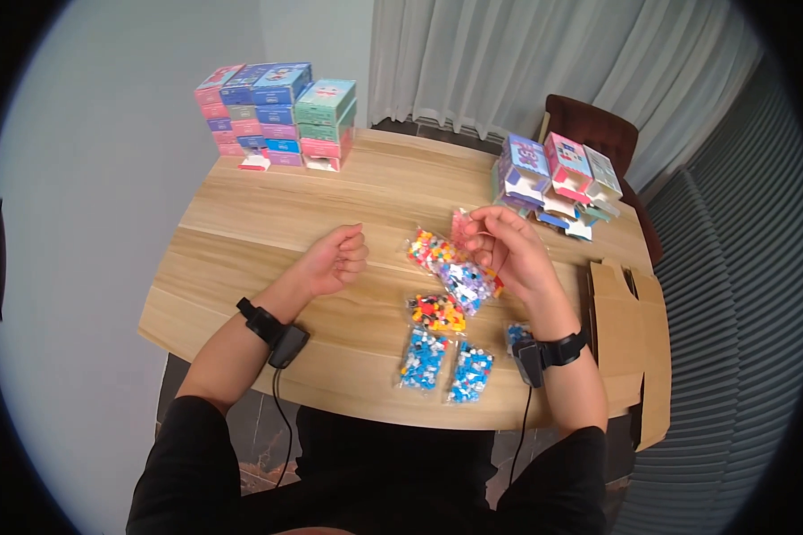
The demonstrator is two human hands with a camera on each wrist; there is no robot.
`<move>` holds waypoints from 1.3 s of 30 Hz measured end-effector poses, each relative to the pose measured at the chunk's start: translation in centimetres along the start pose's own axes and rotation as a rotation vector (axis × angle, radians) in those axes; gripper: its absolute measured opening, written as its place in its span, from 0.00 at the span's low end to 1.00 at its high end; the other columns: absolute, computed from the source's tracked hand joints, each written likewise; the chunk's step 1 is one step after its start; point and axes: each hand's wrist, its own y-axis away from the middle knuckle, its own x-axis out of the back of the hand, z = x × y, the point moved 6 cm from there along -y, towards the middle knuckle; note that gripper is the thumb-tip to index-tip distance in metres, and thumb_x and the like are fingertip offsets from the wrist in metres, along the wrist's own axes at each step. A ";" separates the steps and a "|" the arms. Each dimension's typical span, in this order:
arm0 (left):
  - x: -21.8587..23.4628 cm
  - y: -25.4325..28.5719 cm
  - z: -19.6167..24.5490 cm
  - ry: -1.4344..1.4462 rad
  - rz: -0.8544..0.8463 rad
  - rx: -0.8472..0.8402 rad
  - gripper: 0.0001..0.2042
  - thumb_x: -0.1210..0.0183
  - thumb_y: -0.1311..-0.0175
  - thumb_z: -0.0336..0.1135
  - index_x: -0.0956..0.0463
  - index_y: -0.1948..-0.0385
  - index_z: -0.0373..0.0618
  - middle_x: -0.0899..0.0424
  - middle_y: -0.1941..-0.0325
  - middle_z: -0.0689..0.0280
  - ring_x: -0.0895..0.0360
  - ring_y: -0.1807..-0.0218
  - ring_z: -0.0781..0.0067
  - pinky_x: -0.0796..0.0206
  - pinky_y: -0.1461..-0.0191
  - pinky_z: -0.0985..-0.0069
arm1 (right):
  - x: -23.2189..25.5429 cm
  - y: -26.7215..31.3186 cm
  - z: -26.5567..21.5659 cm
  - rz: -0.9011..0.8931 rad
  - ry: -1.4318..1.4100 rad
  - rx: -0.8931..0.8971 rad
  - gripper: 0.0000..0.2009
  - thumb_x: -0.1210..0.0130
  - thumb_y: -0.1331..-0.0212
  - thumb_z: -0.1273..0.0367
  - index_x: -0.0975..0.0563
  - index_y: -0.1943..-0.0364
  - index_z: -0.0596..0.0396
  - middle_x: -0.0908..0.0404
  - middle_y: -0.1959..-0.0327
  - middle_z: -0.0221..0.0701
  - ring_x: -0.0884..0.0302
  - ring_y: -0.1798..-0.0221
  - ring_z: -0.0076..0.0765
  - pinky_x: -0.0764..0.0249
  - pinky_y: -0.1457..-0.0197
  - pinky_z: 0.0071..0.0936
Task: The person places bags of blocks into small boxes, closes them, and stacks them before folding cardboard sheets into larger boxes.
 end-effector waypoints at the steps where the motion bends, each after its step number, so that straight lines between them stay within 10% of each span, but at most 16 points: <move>1: -0.1 0.0 -0.1 0.005 -0.008 0.001 0.23 0.56 0.26 0.49 0.45 0.87 0.58 0.51 0.86 0.79 0.53 0.85 0.86 0.65 0.85 0.85 | 0.8 0.9 0.1 0.019 0.006 0.016 0.09 0.51 0.31 0.69 0.26 0.53 0.59 0.18 0.61 0.34 0.18 0.64 0.26 0.25 0.69 0.17; 17: 0.0 0.1 0.0 0.080 -0.007 0.019 0.23 0.58 0.25 0.46 0.44 0.86 0.55 0.49 0.85 0.78 0.52 0.84 0.85 0.61 0.85 0.87 | 6.9 4.7 3.7 0.146 -0.064 0.049 0.09 0.52 0.31 0.70 0.25 0.52 0.58 0.18 0.59 0.33 0.18 0.61 0.28 0.22 0.64 0.20; 39: -0.3 0.4 0.0 0.044 0.025 0.002 0.22 0.56 0.26 0.47 0.45 0.86 0.56 0.48 0.85 0.78 0.52 0.84 0.86 0.62 0.85 0.87 | 6.0 4.8 4.5 0.294 0.526 0.126 0.10 0.46 0.39 0.80 0.25 0.53 0.61 0.18 0.58 0.28 0.27 0.65 0.10 0.32 0.65 0.11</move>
